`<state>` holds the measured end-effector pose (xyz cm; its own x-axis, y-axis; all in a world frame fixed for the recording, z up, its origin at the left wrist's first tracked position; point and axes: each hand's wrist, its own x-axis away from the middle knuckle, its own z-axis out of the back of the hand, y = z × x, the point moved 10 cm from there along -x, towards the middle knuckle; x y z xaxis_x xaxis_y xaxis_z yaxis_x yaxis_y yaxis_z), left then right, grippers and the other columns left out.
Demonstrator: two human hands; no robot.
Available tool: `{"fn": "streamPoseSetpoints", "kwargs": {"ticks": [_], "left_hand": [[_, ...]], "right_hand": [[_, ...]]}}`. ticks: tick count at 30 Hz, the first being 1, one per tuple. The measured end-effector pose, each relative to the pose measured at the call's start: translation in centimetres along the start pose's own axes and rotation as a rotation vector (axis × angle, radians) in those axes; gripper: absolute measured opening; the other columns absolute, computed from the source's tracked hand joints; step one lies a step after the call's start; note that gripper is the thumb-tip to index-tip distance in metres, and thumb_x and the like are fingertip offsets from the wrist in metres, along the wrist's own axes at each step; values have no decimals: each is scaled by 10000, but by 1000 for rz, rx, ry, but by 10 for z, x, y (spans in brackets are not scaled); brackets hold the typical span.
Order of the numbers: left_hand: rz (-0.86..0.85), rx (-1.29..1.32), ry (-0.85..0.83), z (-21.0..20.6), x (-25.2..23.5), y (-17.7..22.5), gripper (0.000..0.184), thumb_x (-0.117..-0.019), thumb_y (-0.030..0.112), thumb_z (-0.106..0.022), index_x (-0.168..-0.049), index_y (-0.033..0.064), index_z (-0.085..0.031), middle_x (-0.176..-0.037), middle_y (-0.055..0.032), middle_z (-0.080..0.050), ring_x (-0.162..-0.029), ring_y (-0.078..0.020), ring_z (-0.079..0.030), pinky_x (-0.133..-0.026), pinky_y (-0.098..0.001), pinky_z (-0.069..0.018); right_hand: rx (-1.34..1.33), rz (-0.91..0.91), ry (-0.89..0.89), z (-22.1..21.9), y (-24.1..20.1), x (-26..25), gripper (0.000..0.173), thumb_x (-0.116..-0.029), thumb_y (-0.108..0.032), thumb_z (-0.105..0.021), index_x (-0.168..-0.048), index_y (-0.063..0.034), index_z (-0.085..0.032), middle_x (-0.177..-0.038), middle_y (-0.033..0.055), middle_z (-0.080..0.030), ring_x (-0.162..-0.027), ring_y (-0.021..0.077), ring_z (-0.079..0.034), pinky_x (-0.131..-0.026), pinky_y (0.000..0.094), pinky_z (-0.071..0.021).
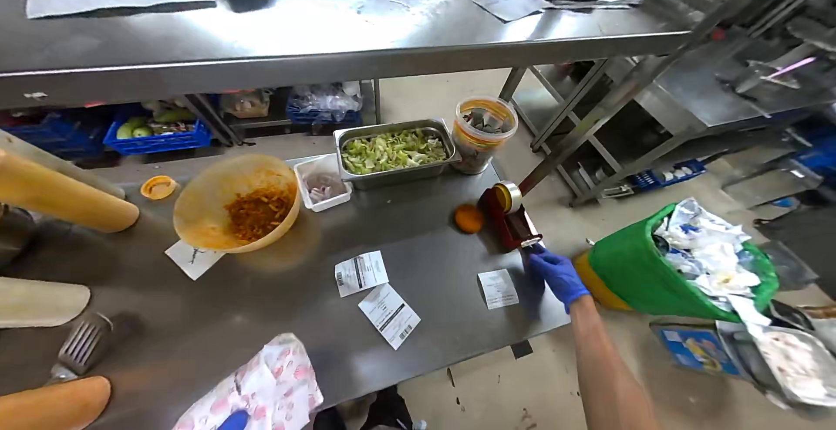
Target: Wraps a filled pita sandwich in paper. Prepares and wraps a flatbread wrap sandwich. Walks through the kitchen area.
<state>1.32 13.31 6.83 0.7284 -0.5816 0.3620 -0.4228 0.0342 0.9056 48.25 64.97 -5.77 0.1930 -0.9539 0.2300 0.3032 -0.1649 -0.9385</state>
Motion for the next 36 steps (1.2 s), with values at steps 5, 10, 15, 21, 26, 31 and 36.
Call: {"fn": "streamPoseSetpoints", "kwargs": {"ticks": [5,10,15,21,26,31,36], "left_hand": [[86,-83,86,-21,-2,9,475,-850,26,-675,-1279,26,-471,-982,-46,-742,-852,-171,-748,-754,-384,-654],[35,-94,157,-16,-14,15,489,-798,23,-777,-1240,-47,-579,-1009,-187,-741,-882,-289,-748,-774,-456,-650],[7,-133,148,-13,-19,7,481,-798,82,-833,-1227,11,-628,-1017,-132,-752,-897,-246,-747,-798,-430,-644],[-141,-125,158,2,-10,29,619,-696,123,-875,-1254,58,-613,-1018,-62,-746,-922,-172,-733,-813,-371,-635],[-138,-9,161,29,-9,37,614,-705,115,-860,-1258,50,-601,-1024,-83,-740,-921,-190,-733,-805,-384,-638],[295,437,83,34,-12,20,305,-984,50,-625,-1276,6,-546,-1032,-180,-708,-894,-270,-727,-783,-428,-629],[500,513,-27,27,-13,0,300,-1061,233,-517,-1302,57,-553,-1098,-155,-709,-973,-253,-724,-807,-413,-630]], "right_hand": [[639,-47,40,17,-12,-5,236,-911,-210,-769,-1033,-9,-760,-1124,219,-710,-1081,397,-662,-973,654,-487],[507,52,-365,-58,-51,90,220,-988,-214,-669,-1003,-10,-752,-910,134,-737,-796,256,-692,-763,503,-579],[75,48,-851,-289,-134,313,214,-974,-229,-631,-898,-67,-748,-850,-5,-746,-743,100,-709,-691,305,-619],[-129,-129,-579,-406,-164,360,294,-1043,-197,-577,-865,-19,-728,-729,34,-720,-485,86,-588,-459,250,-507],[4,-74,-459,-425,-165,365,285,-1000,-237,-667,-802,-43,-731,-683,29,-704,-485,107,-583,-468,279,-501],[89,107,-287,-420,-161,367,276,-811,-321,-817,-716,-87,-704,-598,-15,-652,-501,79,-594,-482,290,-508],[388,346,-151,-394,-147,340,341,-843,-414,-787,-747,-92,-730,-635,2,-657,-561,113,-616,-563,359,-541]]}}
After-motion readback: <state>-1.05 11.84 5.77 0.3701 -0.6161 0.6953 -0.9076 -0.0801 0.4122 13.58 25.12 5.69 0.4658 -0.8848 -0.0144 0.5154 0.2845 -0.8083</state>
